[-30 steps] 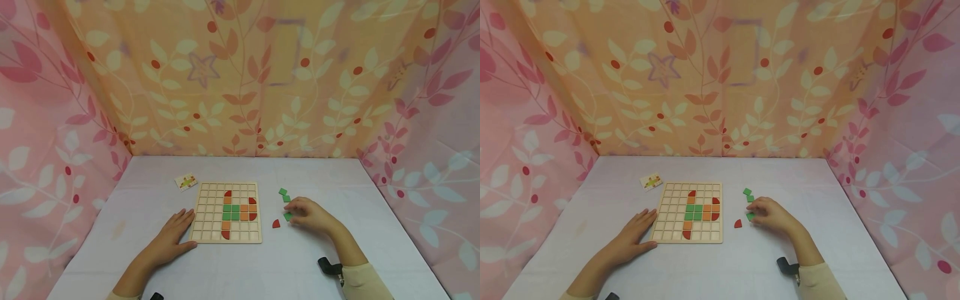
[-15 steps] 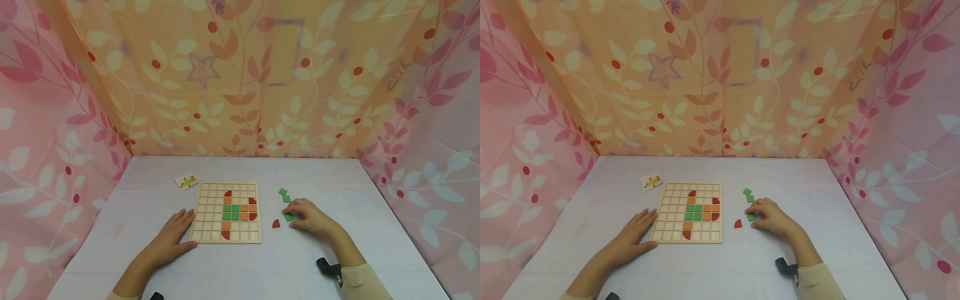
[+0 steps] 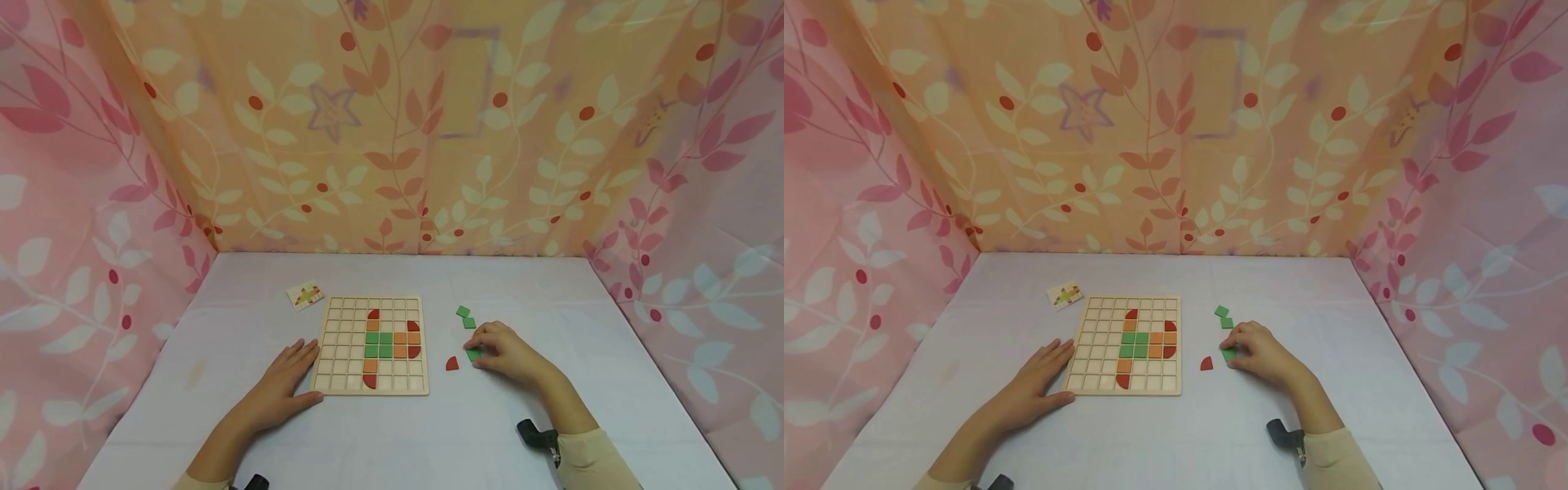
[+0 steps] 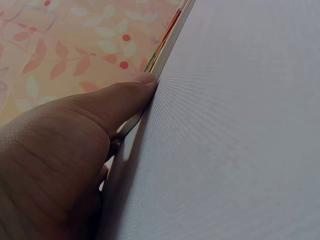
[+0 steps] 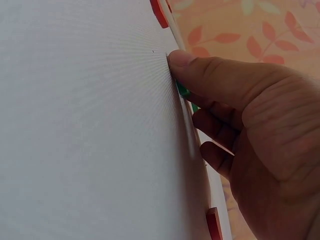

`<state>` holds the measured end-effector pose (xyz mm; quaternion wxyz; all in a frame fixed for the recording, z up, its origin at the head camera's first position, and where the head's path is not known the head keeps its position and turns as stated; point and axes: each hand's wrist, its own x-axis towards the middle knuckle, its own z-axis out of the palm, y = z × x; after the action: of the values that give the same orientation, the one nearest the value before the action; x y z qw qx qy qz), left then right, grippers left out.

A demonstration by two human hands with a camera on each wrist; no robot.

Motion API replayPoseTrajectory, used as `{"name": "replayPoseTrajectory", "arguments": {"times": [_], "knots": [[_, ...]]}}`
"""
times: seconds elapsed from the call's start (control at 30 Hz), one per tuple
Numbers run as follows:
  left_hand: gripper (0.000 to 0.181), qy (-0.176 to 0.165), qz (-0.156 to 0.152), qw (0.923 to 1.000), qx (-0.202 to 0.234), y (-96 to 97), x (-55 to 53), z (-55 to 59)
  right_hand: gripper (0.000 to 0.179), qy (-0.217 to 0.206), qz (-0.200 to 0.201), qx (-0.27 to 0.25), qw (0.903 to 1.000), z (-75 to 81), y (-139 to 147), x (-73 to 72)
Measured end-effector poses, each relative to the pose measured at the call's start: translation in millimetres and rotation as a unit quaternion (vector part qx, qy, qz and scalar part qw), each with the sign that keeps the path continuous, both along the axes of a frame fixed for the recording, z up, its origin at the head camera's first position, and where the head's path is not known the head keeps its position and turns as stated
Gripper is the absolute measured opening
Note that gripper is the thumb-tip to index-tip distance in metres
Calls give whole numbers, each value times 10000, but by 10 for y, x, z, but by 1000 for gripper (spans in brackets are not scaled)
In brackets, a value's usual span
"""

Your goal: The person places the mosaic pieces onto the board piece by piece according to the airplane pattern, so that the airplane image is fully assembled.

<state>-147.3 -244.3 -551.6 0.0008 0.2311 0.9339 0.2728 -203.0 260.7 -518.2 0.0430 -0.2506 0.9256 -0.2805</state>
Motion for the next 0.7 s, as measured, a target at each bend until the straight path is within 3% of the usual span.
{"name": "replayPoseTrajectory", "arguments": {"times": [0.23, 0.5, 0.7], "knots": [[93, -197, -15, 9998, 15, 13, 2, 28, 26, 54, 78, 64, 9999, -7, -6, 1], [93, -133, 12, 9999, -61, 3, -12, 25, 23, 427, 262, 247, 9984, 29, -34, 6], [93, -135, 1, 9999, -58, 1, -4, 29, 24, 404, 26, 69, 9992, 148, -107, 14]]}}
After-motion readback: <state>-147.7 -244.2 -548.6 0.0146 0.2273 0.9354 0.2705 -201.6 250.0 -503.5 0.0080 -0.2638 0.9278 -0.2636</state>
